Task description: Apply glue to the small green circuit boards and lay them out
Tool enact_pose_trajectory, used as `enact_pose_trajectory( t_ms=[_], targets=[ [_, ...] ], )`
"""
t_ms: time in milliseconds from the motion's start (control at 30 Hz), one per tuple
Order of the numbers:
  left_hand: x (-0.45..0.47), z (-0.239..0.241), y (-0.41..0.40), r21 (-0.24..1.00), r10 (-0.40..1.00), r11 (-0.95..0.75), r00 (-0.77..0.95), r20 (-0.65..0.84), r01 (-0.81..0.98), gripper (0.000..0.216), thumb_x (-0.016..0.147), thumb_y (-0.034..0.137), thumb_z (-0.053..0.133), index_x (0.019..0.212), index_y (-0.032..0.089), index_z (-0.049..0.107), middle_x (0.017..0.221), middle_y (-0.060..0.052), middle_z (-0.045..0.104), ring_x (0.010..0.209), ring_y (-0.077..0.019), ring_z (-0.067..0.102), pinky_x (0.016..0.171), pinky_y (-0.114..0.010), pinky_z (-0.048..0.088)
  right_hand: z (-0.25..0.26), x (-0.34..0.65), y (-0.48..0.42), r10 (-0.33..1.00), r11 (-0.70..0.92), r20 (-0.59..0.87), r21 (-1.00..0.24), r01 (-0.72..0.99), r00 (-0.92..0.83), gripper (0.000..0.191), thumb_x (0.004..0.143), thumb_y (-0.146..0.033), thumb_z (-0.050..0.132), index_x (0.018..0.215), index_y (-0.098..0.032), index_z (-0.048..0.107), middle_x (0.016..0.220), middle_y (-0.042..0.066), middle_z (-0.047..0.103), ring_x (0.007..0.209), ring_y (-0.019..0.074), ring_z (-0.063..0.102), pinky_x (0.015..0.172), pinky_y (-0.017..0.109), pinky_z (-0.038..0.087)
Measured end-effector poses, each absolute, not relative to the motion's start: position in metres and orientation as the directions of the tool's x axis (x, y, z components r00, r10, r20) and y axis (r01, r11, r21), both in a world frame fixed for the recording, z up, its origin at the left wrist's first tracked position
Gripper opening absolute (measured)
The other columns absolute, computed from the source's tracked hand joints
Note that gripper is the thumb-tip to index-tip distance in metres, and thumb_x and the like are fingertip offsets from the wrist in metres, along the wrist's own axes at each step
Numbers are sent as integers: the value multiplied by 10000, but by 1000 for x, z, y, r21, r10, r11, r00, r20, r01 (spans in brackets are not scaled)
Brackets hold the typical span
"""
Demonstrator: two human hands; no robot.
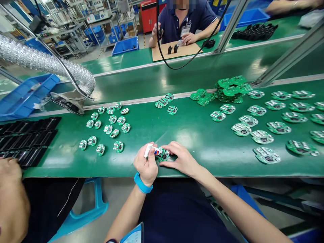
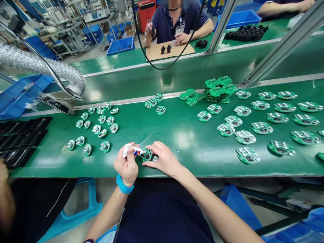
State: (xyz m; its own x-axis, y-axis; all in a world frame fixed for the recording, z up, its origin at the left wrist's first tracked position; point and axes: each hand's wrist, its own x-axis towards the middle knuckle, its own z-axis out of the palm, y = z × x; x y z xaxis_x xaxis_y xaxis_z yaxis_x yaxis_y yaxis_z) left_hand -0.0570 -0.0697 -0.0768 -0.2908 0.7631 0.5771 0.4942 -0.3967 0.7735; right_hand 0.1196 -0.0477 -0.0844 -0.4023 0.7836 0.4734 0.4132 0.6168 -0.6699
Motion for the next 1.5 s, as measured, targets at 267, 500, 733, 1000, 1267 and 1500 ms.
enact_pose_trajectory(
  t_ms=[267,500,733,1000,1267,1500],
  targets=[
    [-56,-72,-69,734,742,-426,-260,618,529,218,1042,323,593,1126,178,732,917,-72,810,775,-175,780,702,-274,618,-84,120,-47,783,618,494,-688,381,-379,508,846,-449,865,1222,-175,663,867,38,644,788,206,597,687,322,504],
    [-60,-74,-65,726,725,-420,-279,629,544,202,1035,311,613,1132,181,734,928,-69,812,769,-170,782,719,-276,621,-85,120,-47,774,631,519,-680,373,-364,505,891,-515,798,1242,-180,660,865,44,641,785,209,597,681,326,509],
    [-64,-72,-61,730,695,-388,-341,632,562,210,1039,324,609,1111,175,738,897,-60,813,720,-158,770,683,-262,618,-85,120,-47,793,607,498,-701,375,-351,506,898,-547,783,1251,-201,675,861,45,645,780,212,604,671,336,524],
    [-62,-72,-79,744,729,-418,-297,617,521,205,1034,310,614,1137,181,736,917,-62,811,725,-156,771,656,-245,617,-82,120,-48,797,603,506,-706,372,-330,518,907,-560,763,1276,-210,664,882,48,657,783,211,613,677,337,532],
    [-68,-76,-71,737,716,-380,-327,617,559,223,1034,341,612,1110,175,741,890,-62,810,702,-159,766,668,-260,619,-85,120,-48,791,611,517,-699,371,-328,508,897,-530,792,1273,-209,672,880,47,659,785,210,608,668,335,530],
    [-60,-71,-74,742,692,-399,-353,629,539,223,1036,340,607,1118,173,730,900,-64,811,719,-171,772,657,-273,624,-83,120,-48,799,601,519,-705,377,-303,524,895,-545,786,1275,-204,667,877,45,653,779,209,605,677,336,520]
  ],
)
